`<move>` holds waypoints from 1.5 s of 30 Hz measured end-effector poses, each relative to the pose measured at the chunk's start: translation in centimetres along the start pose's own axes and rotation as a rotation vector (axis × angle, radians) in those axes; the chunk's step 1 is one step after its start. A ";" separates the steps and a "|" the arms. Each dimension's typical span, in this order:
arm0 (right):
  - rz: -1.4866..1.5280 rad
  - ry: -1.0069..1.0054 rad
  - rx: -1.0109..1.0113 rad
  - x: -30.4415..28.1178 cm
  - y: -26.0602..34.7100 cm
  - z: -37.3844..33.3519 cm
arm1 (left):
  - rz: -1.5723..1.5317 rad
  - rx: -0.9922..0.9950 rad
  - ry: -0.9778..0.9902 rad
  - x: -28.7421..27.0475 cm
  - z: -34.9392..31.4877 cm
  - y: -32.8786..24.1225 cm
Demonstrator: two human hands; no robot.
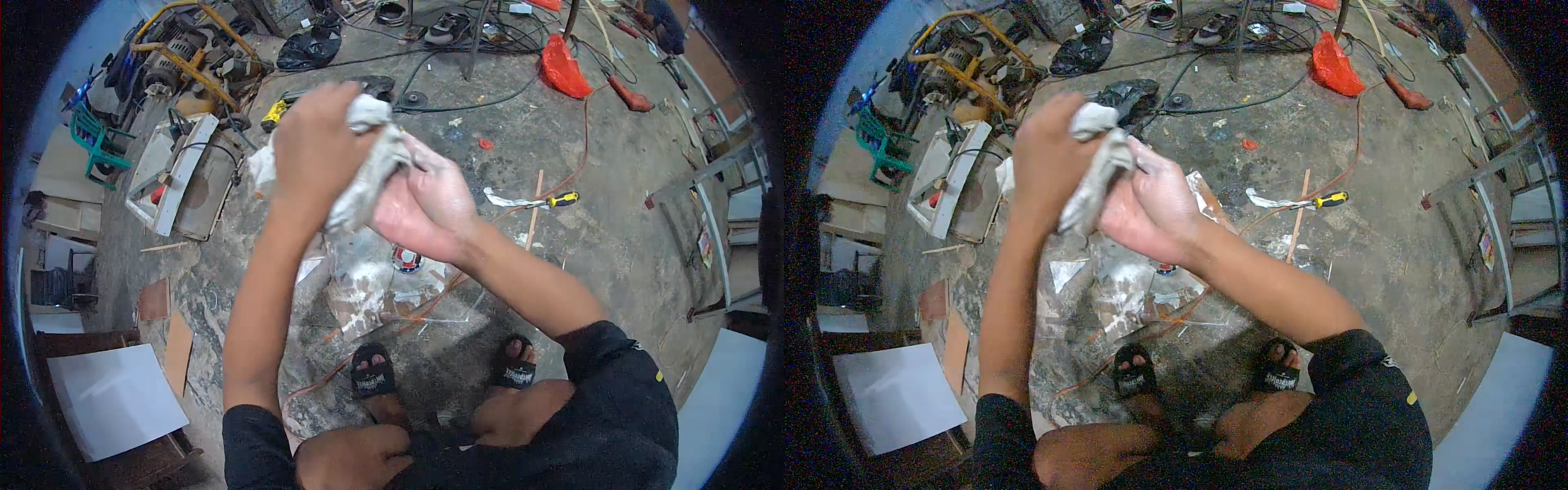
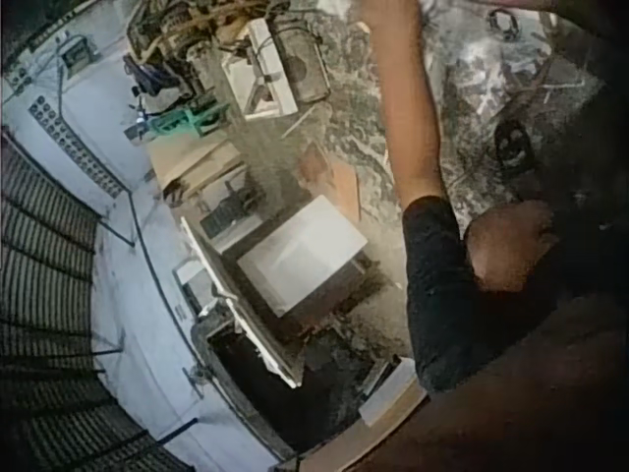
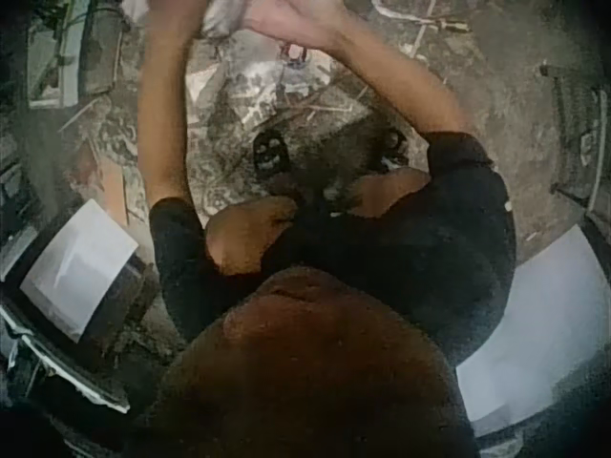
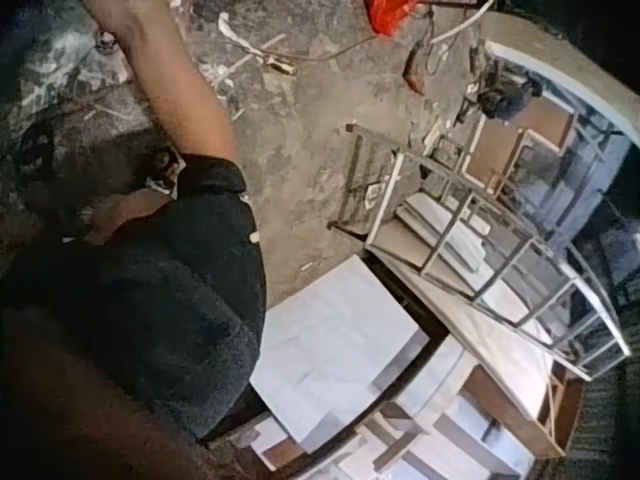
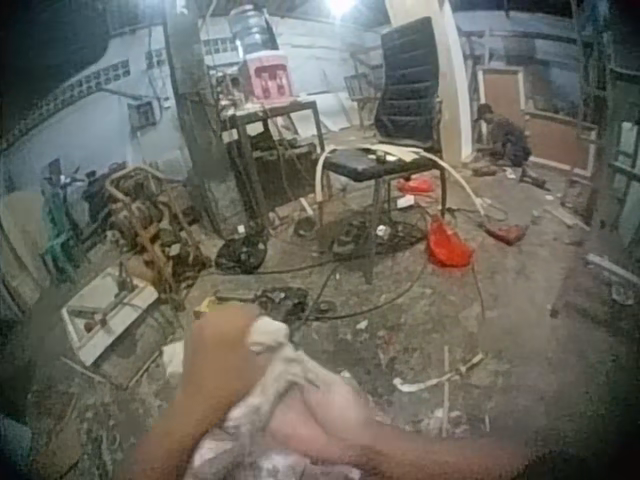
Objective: The person cleans their hands by rubbing them together, taking a cloth from another person, pouring liquid from a bottle onto the cloth, and wiping their fingers and hands with the cloth.
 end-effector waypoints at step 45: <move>0.144 0.180 0.335 0.5 -3.8 1.1 | -0.034 -0.167 0.058 -2.4 -1.3 1.5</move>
Point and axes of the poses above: each hand's wrist, its own z-axis towards the middle knuckle, its own x-axis out of the palm, y = z × x, the point moved 6 cm from there along z, towards the middle knuckle, and after that the axes turned 15 degrees about -y, right-handed, at the moved point
